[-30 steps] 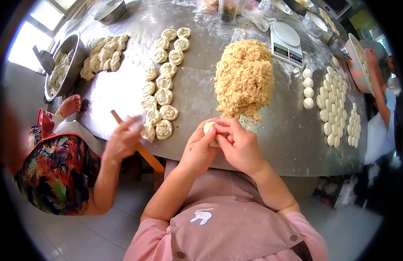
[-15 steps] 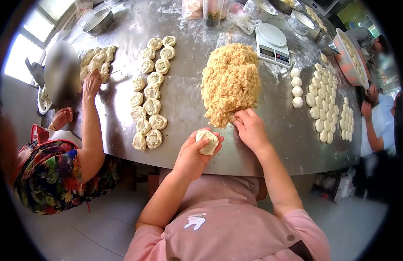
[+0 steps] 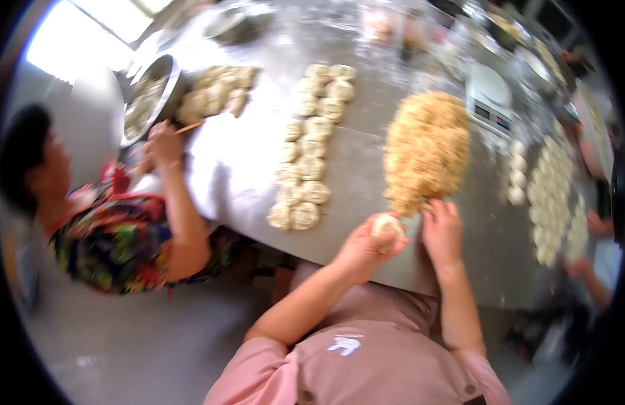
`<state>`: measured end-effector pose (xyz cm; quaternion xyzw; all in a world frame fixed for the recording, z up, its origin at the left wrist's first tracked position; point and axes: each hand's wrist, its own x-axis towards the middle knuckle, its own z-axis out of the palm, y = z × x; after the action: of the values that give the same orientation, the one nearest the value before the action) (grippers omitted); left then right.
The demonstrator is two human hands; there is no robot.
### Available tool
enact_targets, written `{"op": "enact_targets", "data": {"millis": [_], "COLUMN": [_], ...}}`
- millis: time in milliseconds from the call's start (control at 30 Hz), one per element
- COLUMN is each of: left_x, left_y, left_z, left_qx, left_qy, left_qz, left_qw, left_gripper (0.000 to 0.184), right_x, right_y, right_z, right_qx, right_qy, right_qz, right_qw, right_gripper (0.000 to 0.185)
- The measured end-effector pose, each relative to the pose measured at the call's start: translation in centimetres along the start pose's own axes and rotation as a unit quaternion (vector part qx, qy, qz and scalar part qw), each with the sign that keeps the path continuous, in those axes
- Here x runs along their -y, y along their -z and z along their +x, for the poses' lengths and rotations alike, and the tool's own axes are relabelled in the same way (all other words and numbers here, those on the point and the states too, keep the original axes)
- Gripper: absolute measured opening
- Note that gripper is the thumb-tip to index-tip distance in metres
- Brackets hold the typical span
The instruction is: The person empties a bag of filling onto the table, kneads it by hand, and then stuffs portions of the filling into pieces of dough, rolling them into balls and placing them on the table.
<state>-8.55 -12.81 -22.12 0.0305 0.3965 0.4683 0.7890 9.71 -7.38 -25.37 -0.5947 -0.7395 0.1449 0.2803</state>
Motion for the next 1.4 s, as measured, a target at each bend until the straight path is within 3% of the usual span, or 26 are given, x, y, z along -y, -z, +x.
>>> {"op": "enact_targets", "data": {"millis": [133,267,333,400,533,933,1133,1300,1400], "left_x": [-1.0,0.9,1.1,1.2,2.2,1.0,1.6,0.8,-0.2], "left_y": [0.4,0.8,0.1,0.1,0.1,-1.0,-0.6,-0.3,-0.7], "left_z": [-0.2,1.3,2.0,2.5,4.4,3.3,4.0,2.8,2.6], "left_qx": [0.043,0.036,0.010,0.064,0.081,0.051,0.096,0.050,0.007], "left_qy": [0.024,-0.045,-0.059,-0.054,-0.065,-0.090,-0.130,-0.091,-0.103], "left_qz": [0.016,0.013,0.025,0.007,-0.053,-0.022,-0.005,0.013,0.015], "left_qw": [0.999,0.998,0.998,0.996,0.993,0.994,0.987,0.995,0.995], "left_gripper": [0.035,0.033,0.032,0.032,0.039,0.034,0.031,0.029,0.029], "right_x": [1.3,2.0,1.5,2.9,5.4,6.8,6.9,6.7,5.8], "right_y": [2.4,3.3,2.5,3.0,3.4,3.4,3.2,3.6,4.3], "right_z": [1.2,1.3,0.8,0.8,1.0,0.5,0.6,0.7,1.3], "right_qx": [0.022,0.003,0.051,0.031,0.043,0.026,-0.003,0.037,-0.035], "right_qy": [-0.033,-0.024,-0.125,-0.070,0.013,0.051,0.070,0.042,0.037], "right_qz": [0.101,0.135,0.268,0.259,0.249,0.234,0.173,0.245,0.202], "right_qw": [0.994,0.991,0.954,0.963,0.968,0.971,0.982,0.968,0.978], "right_gripper": [0.015,0.017,0.016,0.015,0.016,0.021,0.017,0.013,0.011]}}
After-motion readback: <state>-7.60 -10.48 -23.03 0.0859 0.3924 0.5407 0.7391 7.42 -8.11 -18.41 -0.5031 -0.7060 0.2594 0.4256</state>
